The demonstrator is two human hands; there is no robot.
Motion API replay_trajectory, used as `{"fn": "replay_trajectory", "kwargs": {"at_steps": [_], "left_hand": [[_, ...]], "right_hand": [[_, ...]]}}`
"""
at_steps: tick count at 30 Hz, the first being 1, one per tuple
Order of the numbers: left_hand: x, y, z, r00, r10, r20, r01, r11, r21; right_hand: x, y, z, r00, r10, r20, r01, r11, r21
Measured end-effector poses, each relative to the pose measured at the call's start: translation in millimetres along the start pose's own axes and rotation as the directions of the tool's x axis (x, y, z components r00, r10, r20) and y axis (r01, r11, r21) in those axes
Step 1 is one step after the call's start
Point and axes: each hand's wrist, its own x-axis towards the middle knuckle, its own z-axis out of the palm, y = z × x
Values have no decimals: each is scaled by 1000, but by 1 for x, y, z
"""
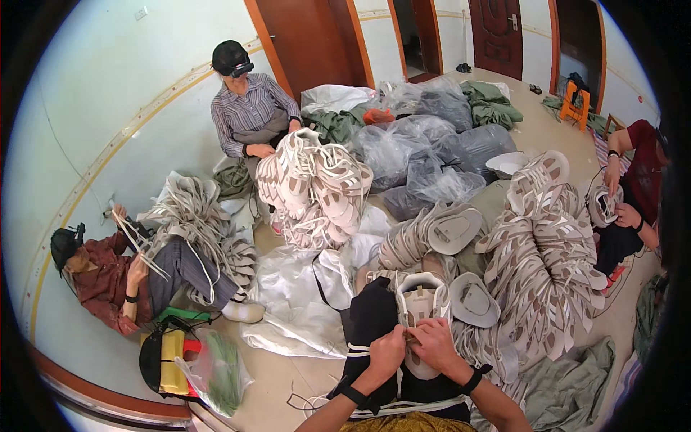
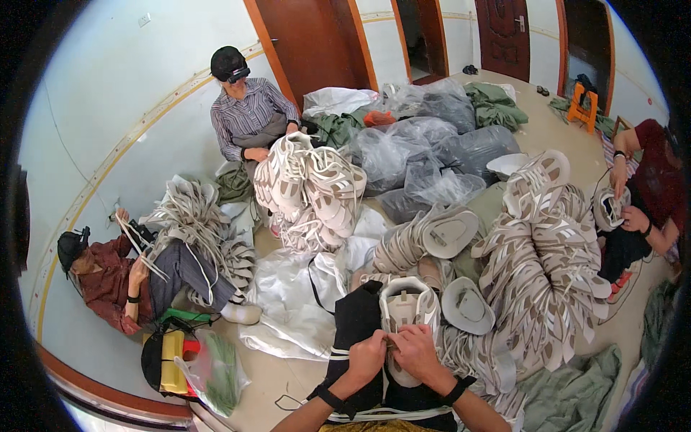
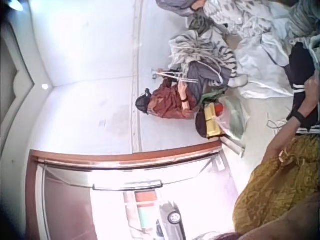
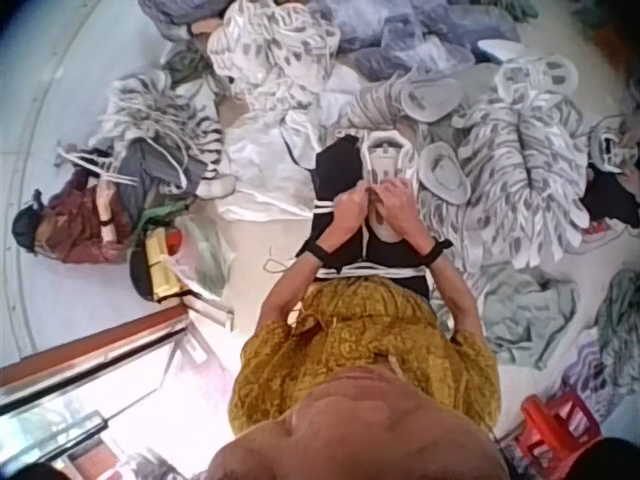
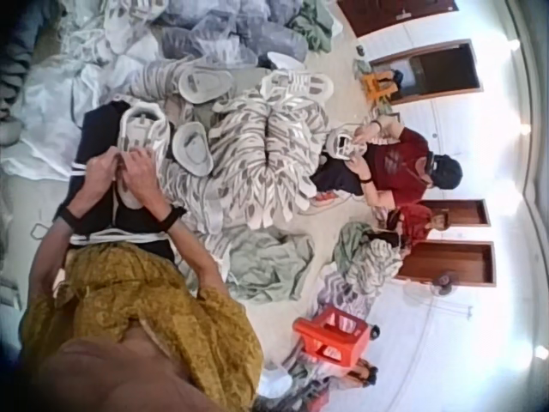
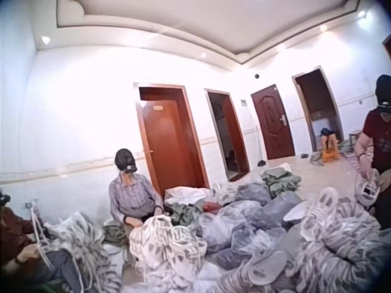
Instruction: Insert and arrange laces into a new pair of sneakers.
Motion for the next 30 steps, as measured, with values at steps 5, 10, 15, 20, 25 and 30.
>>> {"fn": "replay_trajectory", "kwargs": {"at_steps": [5,10,15,20,25,30], "left_hand": [[2,-4,3,1000,3,-23,-3,1000,-6],[4,0,-3,982,150,-110,-155,987,-37],[9,-13,-5,949,308,69,-310,950,26],[24,-13,-17,859,449,245,-497,847,187],[35,-18,-19,762,544,353,-642,704,302],[44,-21,-25,701,600,386,-697,691,191]], "right_hand": [[-1,2,6,998,42,-48,-37,992,117],[-8,8,9,995,98,-11,-93,970,226],[-6,5,5,995,93,30,-98,966,237],[-10,6,5,997,69,47,-77,975,208],[-14,9,8,999,27,39,-34,979,201],[-11,10,2,999,-4,32,-3,974,225]]}}
